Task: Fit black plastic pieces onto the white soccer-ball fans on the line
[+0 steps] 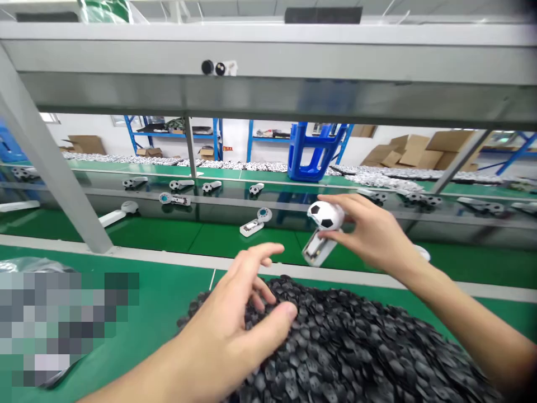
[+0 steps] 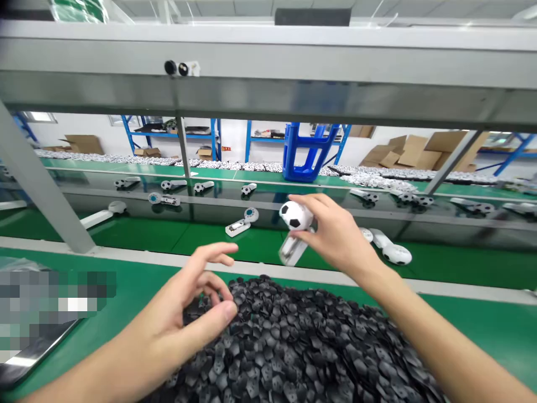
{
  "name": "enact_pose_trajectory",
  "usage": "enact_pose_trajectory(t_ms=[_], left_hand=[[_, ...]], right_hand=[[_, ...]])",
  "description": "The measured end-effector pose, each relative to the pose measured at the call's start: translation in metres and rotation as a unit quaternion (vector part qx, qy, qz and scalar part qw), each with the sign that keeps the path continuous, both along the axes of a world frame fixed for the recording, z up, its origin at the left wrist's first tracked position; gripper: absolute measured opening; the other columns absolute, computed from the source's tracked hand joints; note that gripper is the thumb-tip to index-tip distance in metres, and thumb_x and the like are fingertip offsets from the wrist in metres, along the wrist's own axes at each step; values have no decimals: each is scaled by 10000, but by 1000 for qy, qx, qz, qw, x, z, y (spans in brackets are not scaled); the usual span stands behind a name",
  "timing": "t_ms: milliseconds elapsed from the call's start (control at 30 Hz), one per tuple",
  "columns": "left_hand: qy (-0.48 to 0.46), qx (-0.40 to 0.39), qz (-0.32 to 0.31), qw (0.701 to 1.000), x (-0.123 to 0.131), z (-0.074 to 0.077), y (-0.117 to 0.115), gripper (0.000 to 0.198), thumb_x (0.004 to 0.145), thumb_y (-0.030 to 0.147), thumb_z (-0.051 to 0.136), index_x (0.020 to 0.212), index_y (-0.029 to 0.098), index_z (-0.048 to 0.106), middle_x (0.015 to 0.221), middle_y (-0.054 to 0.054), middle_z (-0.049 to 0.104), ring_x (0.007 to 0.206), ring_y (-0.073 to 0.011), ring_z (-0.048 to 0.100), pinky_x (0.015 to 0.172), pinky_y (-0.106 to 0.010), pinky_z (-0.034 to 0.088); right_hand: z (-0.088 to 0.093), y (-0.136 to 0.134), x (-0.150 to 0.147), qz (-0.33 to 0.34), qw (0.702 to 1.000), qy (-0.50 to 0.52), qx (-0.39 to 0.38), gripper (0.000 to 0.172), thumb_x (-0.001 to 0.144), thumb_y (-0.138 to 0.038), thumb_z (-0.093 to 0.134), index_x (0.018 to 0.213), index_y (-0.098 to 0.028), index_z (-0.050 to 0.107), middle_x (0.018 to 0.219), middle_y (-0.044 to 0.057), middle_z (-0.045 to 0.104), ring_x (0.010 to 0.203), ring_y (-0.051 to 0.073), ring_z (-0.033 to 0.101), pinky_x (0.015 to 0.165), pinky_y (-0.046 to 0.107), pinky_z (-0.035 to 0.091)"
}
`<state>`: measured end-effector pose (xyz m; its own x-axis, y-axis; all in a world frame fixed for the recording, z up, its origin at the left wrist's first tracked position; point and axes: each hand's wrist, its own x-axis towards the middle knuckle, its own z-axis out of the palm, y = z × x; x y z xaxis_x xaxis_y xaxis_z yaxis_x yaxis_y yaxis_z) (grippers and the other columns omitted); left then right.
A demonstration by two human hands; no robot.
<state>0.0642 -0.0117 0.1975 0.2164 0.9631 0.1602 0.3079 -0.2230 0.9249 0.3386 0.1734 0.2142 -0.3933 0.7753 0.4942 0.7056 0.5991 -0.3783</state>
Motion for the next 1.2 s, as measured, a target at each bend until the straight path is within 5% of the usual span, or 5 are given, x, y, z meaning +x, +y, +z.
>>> enact_pose_trajectory(t_ms=[333, 700, 867, 1033, 1200], left_hand=[[24, 29, -163, 986, -3, -23, 16, 359, 905, 426, 790, 1196, 215, 792, 1151, -71, 697, 742, -144, 690, 803, -287, 571], [128, 26, -7, 991, -39, 2, 16, 320, 948, 475, 670, 1149, 251, 778, 1085, -96, 763, 855, -257, 712, 693, -311, 479], [225, 25, 175, 958, -42, -3, 26, 726, 1002, 568, 529, 1634, 211, 570, 1492, -240, 684, 1140, -422, 766, 771, -417, 589], [298, 62, 196, 932, -18, -35, 36, 1032, 981, 570, 606, 1834, 153, 202, 1846, -293, 313, 1638, -587, 404, 1167, -732, 496], [103, 67, 139, 983, -11, -42, 30, 733, 981, 422, 714, 1639, 191, 487, 1362, -205, 757, 1082, -373, 764, 934, -498, 614]], right_hand=[[-74, 108, -79, -39, 931, -339, -127, 400, 1089, -392, 784, 1424, -192, 697, 1414, 117, 725, 1177, 290, 759, 986, 505, 679], [-82, 113, -168, 27, 943, -326, -63, 358, 1093, -395, 777, 1386, -197, 719, 1410, 112, 732, 1201, 291, 752, 1022, 519, 663], [-43, 91, -128, -35, 983, -177, -21, 365, 1091, -402, 777, 1381, -190, 711, 1371, 107, 737, 1159, 281, 755, 991, 501, 668], [-11, 20, -97, -60, 997, 20, -36, 393, 1110, -566, 702, 1185, -181, 701, 1002, 21, 717, 800, 179, 695, 752, 357, 629], [-7, -70, -78, 15, 983, 153, -104, 568, 1095, -815, 439, 1301, -287, 413, 892, -59, 577, 677, 161, 615, 569, 274, 525]])
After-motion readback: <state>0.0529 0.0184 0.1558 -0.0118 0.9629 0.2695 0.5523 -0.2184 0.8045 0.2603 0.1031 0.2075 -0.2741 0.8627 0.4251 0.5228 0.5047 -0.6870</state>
